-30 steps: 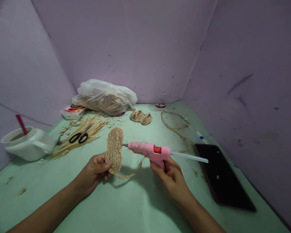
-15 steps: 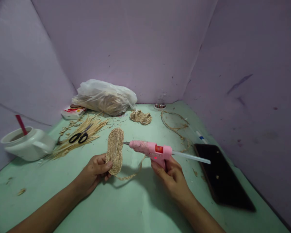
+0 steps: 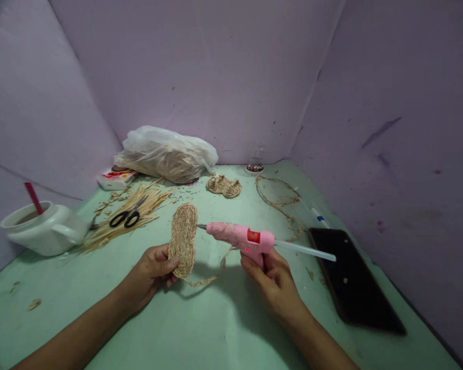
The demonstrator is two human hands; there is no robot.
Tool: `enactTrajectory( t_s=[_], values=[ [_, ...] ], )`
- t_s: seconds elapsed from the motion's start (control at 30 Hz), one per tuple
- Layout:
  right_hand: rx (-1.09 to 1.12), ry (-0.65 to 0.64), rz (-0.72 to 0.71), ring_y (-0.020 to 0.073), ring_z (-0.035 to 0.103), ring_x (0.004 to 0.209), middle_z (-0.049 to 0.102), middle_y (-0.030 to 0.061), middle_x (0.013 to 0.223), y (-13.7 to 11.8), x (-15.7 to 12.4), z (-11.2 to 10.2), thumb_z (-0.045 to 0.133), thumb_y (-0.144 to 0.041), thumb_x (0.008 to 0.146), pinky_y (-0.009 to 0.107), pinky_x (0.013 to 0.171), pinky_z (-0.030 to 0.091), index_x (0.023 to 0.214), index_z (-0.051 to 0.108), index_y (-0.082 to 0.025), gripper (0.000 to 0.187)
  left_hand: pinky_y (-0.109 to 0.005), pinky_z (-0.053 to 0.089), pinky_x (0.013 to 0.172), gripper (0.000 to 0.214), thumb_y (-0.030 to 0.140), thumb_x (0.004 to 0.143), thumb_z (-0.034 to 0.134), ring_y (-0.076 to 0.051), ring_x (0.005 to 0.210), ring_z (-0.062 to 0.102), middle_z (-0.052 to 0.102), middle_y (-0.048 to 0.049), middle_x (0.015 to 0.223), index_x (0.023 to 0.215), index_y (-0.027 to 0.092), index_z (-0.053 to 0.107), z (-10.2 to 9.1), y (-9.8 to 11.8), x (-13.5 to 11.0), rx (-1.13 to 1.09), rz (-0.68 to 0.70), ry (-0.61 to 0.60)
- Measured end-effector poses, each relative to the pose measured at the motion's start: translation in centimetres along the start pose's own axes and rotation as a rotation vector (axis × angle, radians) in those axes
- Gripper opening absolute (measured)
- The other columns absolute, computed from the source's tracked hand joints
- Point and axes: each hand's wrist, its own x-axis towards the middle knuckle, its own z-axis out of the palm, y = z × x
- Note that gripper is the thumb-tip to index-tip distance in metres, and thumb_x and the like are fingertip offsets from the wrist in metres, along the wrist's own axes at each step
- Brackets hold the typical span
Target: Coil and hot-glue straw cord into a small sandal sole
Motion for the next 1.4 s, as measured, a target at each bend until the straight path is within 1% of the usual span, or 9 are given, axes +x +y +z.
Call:
enactTrajectory(
  t_s=[0.1,0.3,0.47,0.8,1.03,1.2,1.4],
  values=[
    [0.019,-0.022,-0.009,0.0162,0.050,0.056,0.058,0.0015,0.064,0.07,-0.09,-0.01,0.063,-0.047,0.075,0.026,0.050,0.042,0.079,0.063,-0.020,0.027,-0.019,0.031,0.041,0.039,0.045,0.057,0.080,-0.007,0.044,0.043,0.054,0.0006,0.051,0.061,0.012,0.059,-0.06,-0.05,0.09,-0.013,-0.004,0.006],
    [-0.059,-0.051,-0.074,0.0146,0.045,0.053,0.051,-0.0011,0.058,0.09,-0.27,-0.14,0.060,-0.041,0.078,0.025,0.048,0.040,0.072,0.061,-0.021,0.021,-0.019,0.031,0.040,0.039,0.044,0.056,0.080,-0.007,0.043,0.043,0.053,0.0013,0.050,0.060,0.013,0.058,-0.10,0.00,0.19,-0.034,-0.013,0.019],
    [-0.112,-0.050,-0.120,0.0146,0.046,0.052,0.052,-0.0010,0.057,0.01,-0.17,-0.12,0.059,-0.038,0.077,0.025,0.047,0.039,0.070,0.061,-0.021,0.019,-0.019,0.032,0.040,0.040,0.045,0.055,0.080,-0.006,0.043,0.043,0.054,0.0012,0.051,0.063,0.012,0.059,-0.08,-0.02,0.16,-0.038,-0.019,0.022],
    [-0.162,-0.057,-0.110,0.0166,0.051,0.052,0.058,0.0000,0.058,-0.19,-0.19,-0.19,0.058,-0.039,0.076,0.026,0.049,0.043,0.072,0.063,-0.021,0.018,-0.018,0.032,0.040,0.038,0.043,0.055,0.080,-0.006,0.042,0.043,0.054,0.0012,0.050,0.061,0.013,0.058,-0.15,-0.04,0.21,-0.046,-0.016,0.028],
    [-0.136,-0.070,-0.115,0.0153,0.049,0.053,0.057,-0.0006,0.058,-0.11,-0.07,-0.12,0.058,-0.037,0.076,0.025,0.048,0.041,0.071,0.062,-0.020,0.018,-0.018,0.031,0.039,0.039,0.044,0.054,0.081,-0.006,0.042,0.042,0.054,0.0014,0.049,0.061,0.013,0.058,-0.09,0.00,0.21,-0.045,-0.020,0.029],
    [-0.114,-0.054,-0.105,0.0149,0.048,0.053,0.055,-0.0007,0.058,-0.18,-0.14,-0.23,0.059,-0.037,0.076,0.025,0.049,0.040,0.070,0.060,-0.021,0.018,-0.018,0.031,0.039,0.041,0.046,0.052,0.081,-0.006,0.042,0.042,0.053,0.0019,0.049,0.060,0.013,0.058,0.06,0.11,0.20,-0.041,-0.023,0.022],
    [-0.067,-0.049,-0.100,0.0142,0.045,0.051,0.052,-0.0016,0.057,0.30,-0.16,-0.30,0.060,-0.038,0.076,0.025,0.047,0.038,0.071,0.061,-0.020,0.018,-0.018,0.032,0.040,0.041,0.046,0.054,0.080,-0.006,0.042,0.043,0.053,0.0017,0.049,0.060,0.013,0.057,-0.10,-0.05,0.20,-0.029,-0.016,0.018]
  ],
)
